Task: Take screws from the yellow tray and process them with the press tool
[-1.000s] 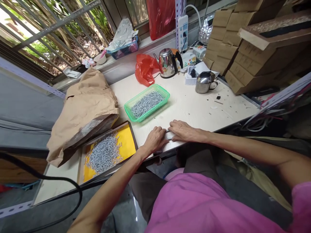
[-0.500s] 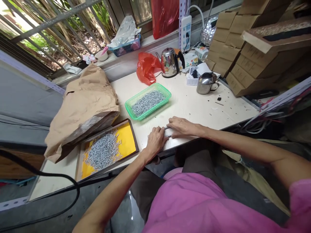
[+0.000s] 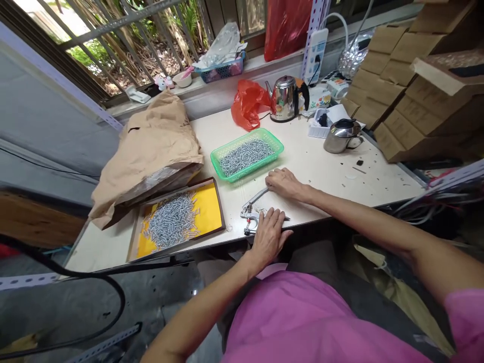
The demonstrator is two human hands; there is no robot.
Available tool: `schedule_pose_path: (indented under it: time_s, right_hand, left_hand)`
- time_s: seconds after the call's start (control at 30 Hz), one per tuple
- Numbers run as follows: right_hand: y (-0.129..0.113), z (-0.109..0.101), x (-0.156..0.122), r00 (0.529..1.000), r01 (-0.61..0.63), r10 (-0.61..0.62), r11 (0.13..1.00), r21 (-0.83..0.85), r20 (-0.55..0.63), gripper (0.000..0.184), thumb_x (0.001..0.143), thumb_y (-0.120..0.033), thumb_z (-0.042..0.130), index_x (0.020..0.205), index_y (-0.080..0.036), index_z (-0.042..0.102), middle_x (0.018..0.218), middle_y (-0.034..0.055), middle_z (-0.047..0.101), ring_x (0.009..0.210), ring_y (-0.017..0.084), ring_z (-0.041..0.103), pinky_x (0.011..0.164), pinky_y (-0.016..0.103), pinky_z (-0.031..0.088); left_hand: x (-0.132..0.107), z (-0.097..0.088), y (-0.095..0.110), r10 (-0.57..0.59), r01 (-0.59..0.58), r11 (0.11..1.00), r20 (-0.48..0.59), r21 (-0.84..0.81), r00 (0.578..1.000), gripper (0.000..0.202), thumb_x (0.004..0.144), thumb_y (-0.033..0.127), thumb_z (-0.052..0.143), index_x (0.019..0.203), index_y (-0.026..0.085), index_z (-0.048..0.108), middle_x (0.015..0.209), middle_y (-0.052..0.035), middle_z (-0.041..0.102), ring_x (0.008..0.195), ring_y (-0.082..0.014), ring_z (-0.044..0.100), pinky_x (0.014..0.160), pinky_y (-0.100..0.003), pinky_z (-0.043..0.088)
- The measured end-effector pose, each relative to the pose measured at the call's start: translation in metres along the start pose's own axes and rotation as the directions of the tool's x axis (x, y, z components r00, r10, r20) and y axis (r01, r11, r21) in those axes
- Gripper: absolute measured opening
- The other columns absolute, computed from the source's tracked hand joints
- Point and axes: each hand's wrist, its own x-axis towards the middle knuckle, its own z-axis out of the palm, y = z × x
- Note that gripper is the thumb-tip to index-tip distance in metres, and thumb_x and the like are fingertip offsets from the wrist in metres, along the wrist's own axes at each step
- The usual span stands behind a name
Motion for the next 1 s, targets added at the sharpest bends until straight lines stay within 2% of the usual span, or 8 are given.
schedule_pose_path:
  time_s: [0.1, 0.23, 0.37, 0.5, 0.6, 0.73, 0.9, 1.0]
  right_hand:
    - [-0.034, -0.003, 0.001, 0.964, 0.265, -0.265, 0.964, 0.019, -0.007, 0.018, 0.090, -0.023, 0.055, 0.103, -0.020, 0.067, 0.106, 0.0098, 0.060, 0.097, 0.024, 0.045, 0.077, 0.034, 0.033]
    - [-0.080, 0.004, 0.003, 0.814, 0.577, -0.579, 0.815, 0.059, 0.043, 0.010, 0.086, -0.024, 0.061, 0.080, -0.022, 0.069, 0.102, 0.0072, 0.060, 0.104, 0.025, 0.041, 0.077, 0.035, 0.033]
    - [-0.100, 0.018, 0.010, 0.752, 0.658, -0.659, 0.752, 0.039, 0.027, 0.015, 0.087, -0.017, 0.057, 0.074, -0.017, 0.064, 0.092, 0.0090, 0.061, 0.102, 0.025, 0.045, 0.078, 0.036, 0.034]
    - [-0.101, 0.010, 0.014, 0.804, 0.593, -0.579, 0.796, 0.122, -0.133, 0.013, 0.090, -0.018, 0.052, 0.086, -0.016, 0.064, 0.086, 0.0073, 0.063, 0.088, 0.020, 0.052, 0.078, 0.034, 0.036]
    - [-0.087, -0.018, 0.024, 0.857, 0.471, -0.390, 0.857, 0.207, -0.336, 0.015, 0.091, -0.018, 0.048, 0.090, -0.016, 0.063, 0.085, 0.0073, 0.064, 0.082, 0.019, 0.054, 0.077, 0.032, 0.039]
    - [-0.050, -0.058, 0.060, 0.874, 0.278, -0.132, 0.925, 0.259, -0.467, 0.019, 0.093, -0.020, 0.045, 0.098, -0.016, 0.063, 0.094, 0.0081, 0.066, 0.087, 0.020, 0.057, 0.079, 0.032, 0.042]
    - [-0.014, -0.081, 0.083, 0.885, 0.219, -0.075, 0.938, 0.268, -0.460, 0.028, 0.093, -0.030, 0.053, 0.117, -0.017, 0.060, 0.107, 0.0093, 0.065, 0.100, 0.022, 0.058, 0.087, 0.034, 0.044]
    - [-0.012, -0.075, 0.061, 0.889, 0.254, -0.100, 0.919, 0.300, -0.447, 0.025, 0.095, -0.030, 0.051, 0.113, -0.017, 0.062, 0.107, 0.0087, 0.065, 0.100, 0.021, 0.059, 0.089, 0.034, 0.045]
  left_hand:
    - [0.000, 0.002, -0.003, -0.002, 0.002, 0.999, -0.009, -0.033, 1.000, 0.049, 0.092, 0.041, 0.049, 0.133, 0.014, 0.044, 0.137, -0.0176, 0.050, 0.133, -0.0328, 0.040, 0.109, -0.055, 0.031]
    - [-0.006, 0.006, -0.003, -0.008, 0.011, 0.997, 0.043, -0.080, 0.999, 0.046, 0.090, 0.044, 0.052, 0.125, 0.014, 0.052, 0.123, -0.0170, 0.060, 0.117, -0.0322, 0.055, 0.099, -0.048, 0.044]
    - [-0.028, -0.007, 0.006, 0.145, -0.144, 0.983, -0.003, -0.112, 0.989, 0.046, 0.090, 0.040, 0.054, 0.128, 0.014, 0.049, 0.122, -0.0144, 0.060, 0.113, -0.0272, 0.056, 0.095, -0.040, 0.048]
    - [-0.056, -0.037, -0.003, 0.266, -0.271, 0.963, -0.131, -0.017, 0.955, 0.022, 0.093, 0.025, 0.047, 0.107, 0.016, 0.061, 0.096, -0.0088, 0.066, 0.093, -0.0185, 0.061, 0.083, -0.031, 0.050]
    - [-0.066, -0.071, -0.042, -0.003, 0.042, 0.986, -0.236, 0.162, 0.972, 0.022, 0.094, 0.022, 0.044, 0.094, 0.019, 0.065, 0.079, -0.0064, 0.064, 0.077, -0.0177, 0.057, 0.071, -0.032, 0.049]
    - [-0.061, -0.113, -0.113, -0.459, 0.553, 0.773, -0.328, 0.312, 0.826, 0.027, 0.094, 0.027, 0.043, 0.090, 0.019, 0.068, 0.091, -0.0098, 0.064, 0.090, -0.0233, 0.055, 0.076, -0.034, 0.047]
    - [-0.048, -0.127, -0.159, -0.671, 0.656, 0.580, -0.174, 0.483, 0.721, 0.028, 0.090, 0.026, 0.046, 0.081, 0.014, 0.070, 0.094, -0.0141, 0.065, 0.101, -0.0299, 0.054, 0.071, -0.034, 0.045]
    - [-0.046, -0.121, -0.171, -0.669, 0.624, 0.583, -0.129, 0.520, 0.732, 0.027, 0.088, 0.018, 0.043, 0.084, 0.014, 0.070, 0.098, -0.0142, 0.064, 0.101, -0.0296, 0.055, 0.068, -0.033, 0.045]
